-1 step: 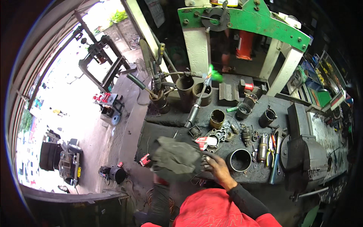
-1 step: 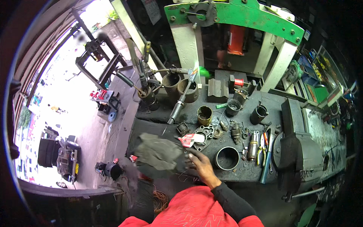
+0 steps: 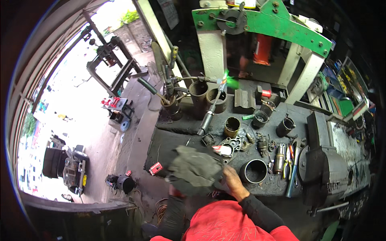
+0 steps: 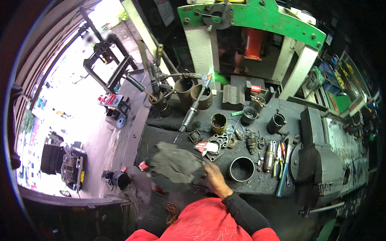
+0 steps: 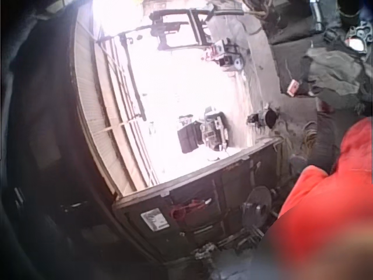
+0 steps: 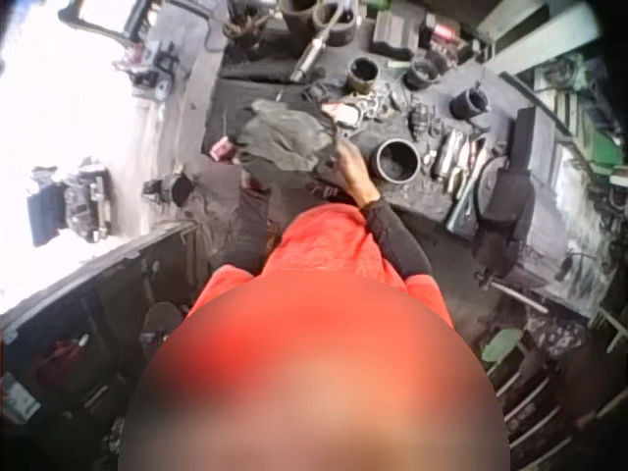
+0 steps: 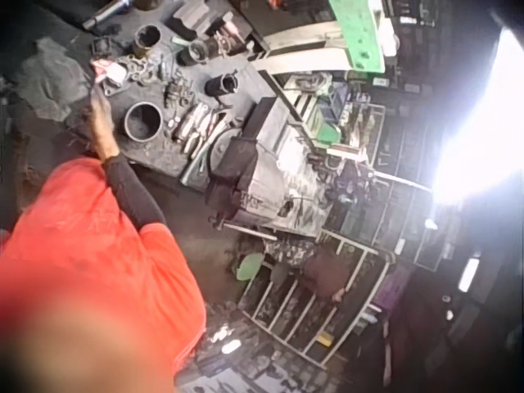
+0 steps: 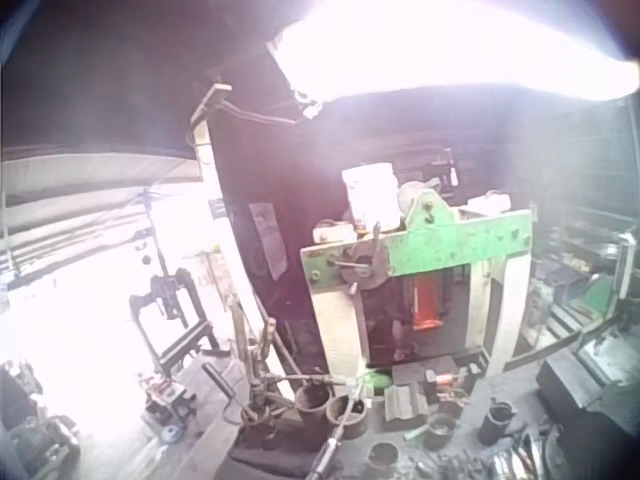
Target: The person uses a blowtorch to heat a small metal component and then manipulates it with pliers and a screwdriver on a cluttered workbench. They repeatedly heat and adjust the part, occasionally wiping it with a cloth, while other people work in the background.
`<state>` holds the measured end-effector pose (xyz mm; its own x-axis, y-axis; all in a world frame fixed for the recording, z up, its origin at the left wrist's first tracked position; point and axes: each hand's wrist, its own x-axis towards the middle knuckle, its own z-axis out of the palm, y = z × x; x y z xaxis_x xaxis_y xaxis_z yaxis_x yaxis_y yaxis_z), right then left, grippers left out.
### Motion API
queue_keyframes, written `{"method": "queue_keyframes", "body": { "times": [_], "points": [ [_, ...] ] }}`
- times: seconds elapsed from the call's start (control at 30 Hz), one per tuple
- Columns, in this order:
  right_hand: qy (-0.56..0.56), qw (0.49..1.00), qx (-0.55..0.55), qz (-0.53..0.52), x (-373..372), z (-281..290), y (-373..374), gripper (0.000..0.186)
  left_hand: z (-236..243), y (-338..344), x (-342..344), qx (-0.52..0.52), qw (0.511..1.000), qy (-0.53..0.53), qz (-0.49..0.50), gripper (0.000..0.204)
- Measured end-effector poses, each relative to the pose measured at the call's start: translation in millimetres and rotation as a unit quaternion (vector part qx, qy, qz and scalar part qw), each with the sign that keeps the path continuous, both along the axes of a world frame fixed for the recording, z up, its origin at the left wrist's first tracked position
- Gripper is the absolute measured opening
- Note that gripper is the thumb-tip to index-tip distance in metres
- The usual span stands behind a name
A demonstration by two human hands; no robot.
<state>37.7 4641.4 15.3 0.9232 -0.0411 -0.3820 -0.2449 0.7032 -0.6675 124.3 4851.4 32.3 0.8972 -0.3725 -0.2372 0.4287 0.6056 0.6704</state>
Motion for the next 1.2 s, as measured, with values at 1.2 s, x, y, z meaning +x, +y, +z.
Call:
{"method": "queue_keyframes", "body": {
  "times": [1.2],
  "points": [
    [-0.004,0.913,-0.345,-0.217,139,56,-91,0.036,36,-1,102,0.493,0.770,-0.399,-0.062,0.033]
  ]
}}
